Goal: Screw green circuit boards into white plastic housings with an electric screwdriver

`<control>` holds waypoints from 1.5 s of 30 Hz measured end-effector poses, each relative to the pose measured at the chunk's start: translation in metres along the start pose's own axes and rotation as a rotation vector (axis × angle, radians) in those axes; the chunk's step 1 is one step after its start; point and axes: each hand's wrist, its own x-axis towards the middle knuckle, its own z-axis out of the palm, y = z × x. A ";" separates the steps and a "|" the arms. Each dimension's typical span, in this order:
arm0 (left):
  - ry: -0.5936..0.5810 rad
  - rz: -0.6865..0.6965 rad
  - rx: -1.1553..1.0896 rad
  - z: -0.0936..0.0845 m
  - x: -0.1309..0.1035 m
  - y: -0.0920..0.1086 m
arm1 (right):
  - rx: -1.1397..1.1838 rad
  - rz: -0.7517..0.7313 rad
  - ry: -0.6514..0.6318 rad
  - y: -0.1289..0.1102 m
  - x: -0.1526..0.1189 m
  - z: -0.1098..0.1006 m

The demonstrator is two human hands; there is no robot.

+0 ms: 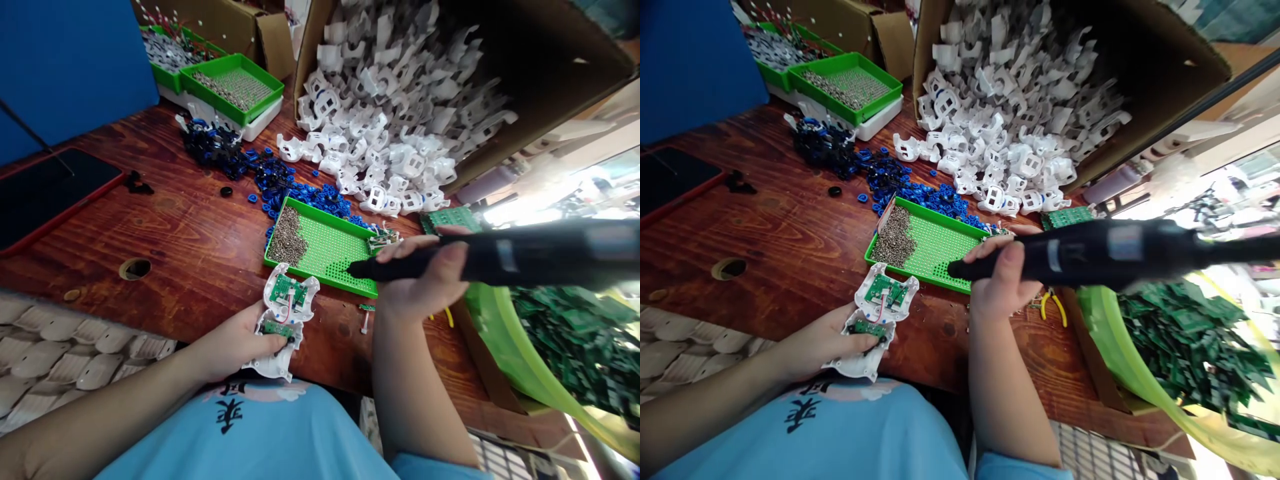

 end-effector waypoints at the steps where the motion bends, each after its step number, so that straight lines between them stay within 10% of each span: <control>1: 0.008 -0.001 0.018 0.000 0.000 0.000 | -0.019 -0.002 0.017 0.009 0.004 -0.003; 7: -0.017 0.012 0.121 -0.001 0.000 0.001 | -0.052 0.066 0.001 0.045 0.010 -0.007; 24: -0.031 0.103 0.320 -0.003 0.003 0.001 | -0.072 0.089 -0.005 0.051 0.006 0.002; 31: -0.042 0.127 0.320 -0.003 0.004 -0.001 | -0.008 0.008 0.109 0.008 0.009 0.012; 36: -0.003 0.130 0.403 -0.002 0.005 -0.001 | 0.157 0.095 -0.205 -0.037 -0.011 0.037; 45: -0.003 0.102 0.376 0.001 0.004 0.000 | 0.288 0.147 -0.282 -0.029 -0.031 0.057</control>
